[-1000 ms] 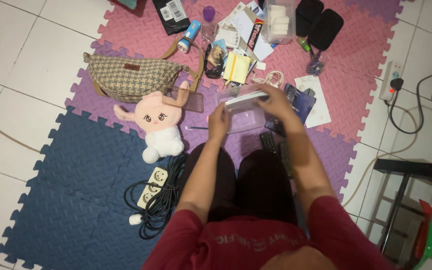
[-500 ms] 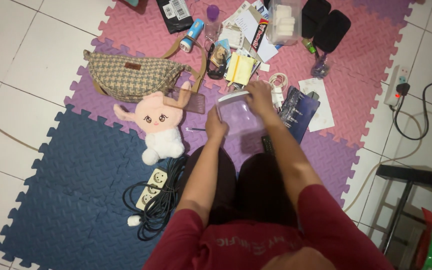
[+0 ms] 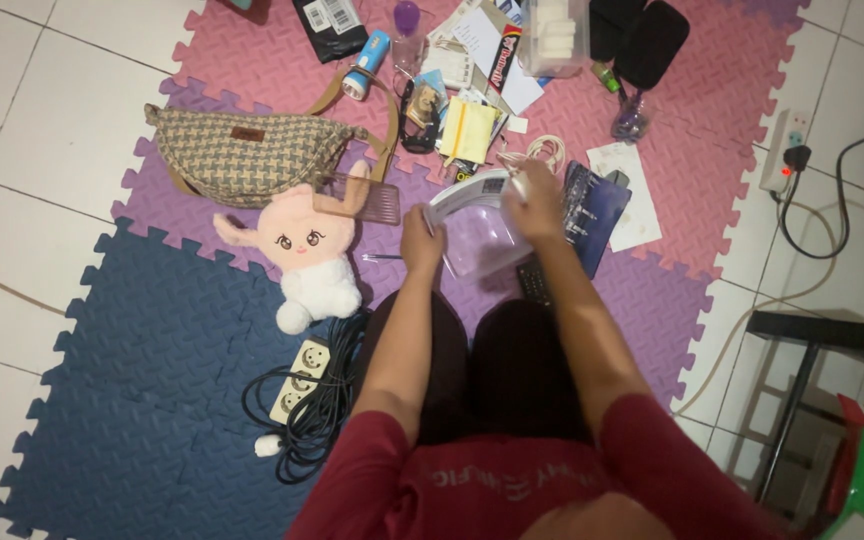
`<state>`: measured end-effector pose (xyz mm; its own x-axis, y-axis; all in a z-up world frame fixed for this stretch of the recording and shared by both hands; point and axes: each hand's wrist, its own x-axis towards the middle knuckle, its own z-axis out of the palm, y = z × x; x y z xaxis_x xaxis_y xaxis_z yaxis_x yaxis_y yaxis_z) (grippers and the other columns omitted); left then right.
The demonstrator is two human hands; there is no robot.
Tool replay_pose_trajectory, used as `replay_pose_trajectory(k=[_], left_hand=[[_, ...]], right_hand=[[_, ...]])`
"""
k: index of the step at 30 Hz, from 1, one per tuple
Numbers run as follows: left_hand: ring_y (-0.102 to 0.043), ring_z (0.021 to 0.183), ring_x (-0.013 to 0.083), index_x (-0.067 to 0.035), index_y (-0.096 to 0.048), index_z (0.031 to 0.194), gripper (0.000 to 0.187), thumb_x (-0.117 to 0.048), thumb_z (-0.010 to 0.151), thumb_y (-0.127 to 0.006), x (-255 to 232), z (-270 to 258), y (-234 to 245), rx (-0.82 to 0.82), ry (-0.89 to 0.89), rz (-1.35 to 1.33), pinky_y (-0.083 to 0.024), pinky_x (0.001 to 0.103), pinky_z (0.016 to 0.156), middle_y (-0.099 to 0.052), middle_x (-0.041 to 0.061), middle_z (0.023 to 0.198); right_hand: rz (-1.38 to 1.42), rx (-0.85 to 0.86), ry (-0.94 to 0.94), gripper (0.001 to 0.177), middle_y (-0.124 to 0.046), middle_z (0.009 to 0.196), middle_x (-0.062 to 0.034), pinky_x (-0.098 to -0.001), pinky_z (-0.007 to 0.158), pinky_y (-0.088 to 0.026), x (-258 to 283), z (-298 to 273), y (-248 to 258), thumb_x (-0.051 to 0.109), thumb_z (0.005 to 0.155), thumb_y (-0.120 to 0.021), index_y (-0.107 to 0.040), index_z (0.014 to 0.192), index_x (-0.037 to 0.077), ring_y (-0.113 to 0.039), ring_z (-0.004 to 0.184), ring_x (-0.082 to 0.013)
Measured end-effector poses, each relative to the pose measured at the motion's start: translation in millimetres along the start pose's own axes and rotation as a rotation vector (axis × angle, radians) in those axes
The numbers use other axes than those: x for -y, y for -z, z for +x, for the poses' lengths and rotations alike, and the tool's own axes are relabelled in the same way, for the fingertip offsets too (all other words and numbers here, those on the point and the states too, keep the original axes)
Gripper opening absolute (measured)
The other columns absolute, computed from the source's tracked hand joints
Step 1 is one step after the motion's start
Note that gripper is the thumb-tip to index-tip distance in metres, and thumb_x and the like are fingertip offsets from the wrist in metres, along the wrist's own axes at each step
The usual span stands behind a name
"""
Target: The recorder is sitting on the floor, sorting through and organizing various household items, chargers, and boxes.
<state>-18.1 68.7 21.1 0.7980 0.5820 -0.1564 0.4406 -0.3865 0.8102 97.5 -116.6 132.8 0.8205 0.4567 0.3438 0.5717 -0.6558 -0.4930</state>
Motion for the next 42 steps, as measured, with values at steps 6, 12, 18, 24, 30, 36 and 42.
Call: replay_pose_trajectory(k=[6,12,18,24,30,36,42], left_hand=[[-0.07,0.091,0.0363,-0.007,-0.059,0.112,0.041,-0.027,0.081,-0.077,-10,-5,4,0.009,0.085,0.003,-0.054,0.047,0.081,-0.067,0.014,0.101],[-0.066,0.091,0.046,-0.006,-0.064,0.11,0.026,-0.018,0.088,-0.067,0,-8,-7,-0.1,-0.158,0.091,-0.051,0.054,0.077,-0.07,0.024,0.097],[-0.066,0.092,0.0462,-0.005,-0.061,0.109,0.018,-0.012,0.093,-0.062,-24,-30,9,-0.126,-0.222,0.116,-0.05,0.055,0.079,-0.069,0.025,0.094],[-0.063,0.096,0.0476,-0.002,-0.06,0.12,0.032,-0.014,0.09,-0.064,-27,-58,12,-0.129,-0.245,0.084,-0.049,0.055,0.083,-0.071,0.025,0.098],[-0.061,0.1,0.0506,0.002,-0.062,0.118,0.039,-0.022,0.089,-0.072,-47,-66,12,-0.216,-0.359,0.163,-0.046,0.056,0.096,-0.071,0.028,0.101],[-0.07,0.091,0.0438,0.0,-0.065,0.113,0.033,-0.026,0.092,-0.068,-81,-62,40,-0.074,-0.104,0.053,-0.053,0.051,0.08,-0.073,0.025,0.095],[-0.069,0.091,0.0459,0.002,-0.061,0.113,0.032,-0.023,0.093,-0.066,-52,-48,46,-0.017,-0.13,-0.015,-0.053,0.051,0.079,-0.072,0.027,0.096]], right_hand=[[-0.009,0.088,-0.694,0.039,-0.073,0.091,-0.0144,-0.0468,0.077,-0.054,-73,-141,35,0.041,0.085,-0.086,-0.069,0.094,0.007,-0.07,0.085,-0.0344],[-0.187,0.083,-0.443,0.071,-0.062,0.114,-0.0247,-0.0515,0.074,-0.052,-47,-210,26,0.041,0.064,-0.091,-0.062,0.117,0.004,-0.062,0.098,-0.0434],[-0.215,-0.053,-0.511,0.067,-0.06,0.116,-0.0161,-0.0523,0.094,-0.049,-55,-230,20,0.044,0.07,-0.092,-0.06,0.12,0.011,-0.06,0.112,-0.0402],[-0.104,-0.075,-0.87,0.094,-0.058,0.12,-0.0223,-0.0516,0.093,-0.046,-67,-260,21,0.042,0.05,-0.099,-0.057,0.124,0.004,-0.055,0.112,-0.043],[0.07,0.21,-0.859,0.065,-0.073,0.102,-0.0151,-0.047,0.085,-0.056,-104,-281,25,0.032,0.065,-0.091,-0.064,0.118,0.005,-0.071,0.096,-0.0358],[0.678,-0.133,-1.282,0.047,-0.075,0.097,-0.0165,-0.0445,0.069,-0.059,-142,-280,42,0.014,0.067,-0.088,-0.07,0.108,0.001,-0.072,0.08,-0.0297],[0.686,-0.118,-1.278,0.048,-0.073,0.102,-0.0157,-0.0443,0.074,-0.058,-230,-245,18,0.019,0.075,-0.086,-0.068,0.113,-0.002,-0.071,0.088,-0.0312]])
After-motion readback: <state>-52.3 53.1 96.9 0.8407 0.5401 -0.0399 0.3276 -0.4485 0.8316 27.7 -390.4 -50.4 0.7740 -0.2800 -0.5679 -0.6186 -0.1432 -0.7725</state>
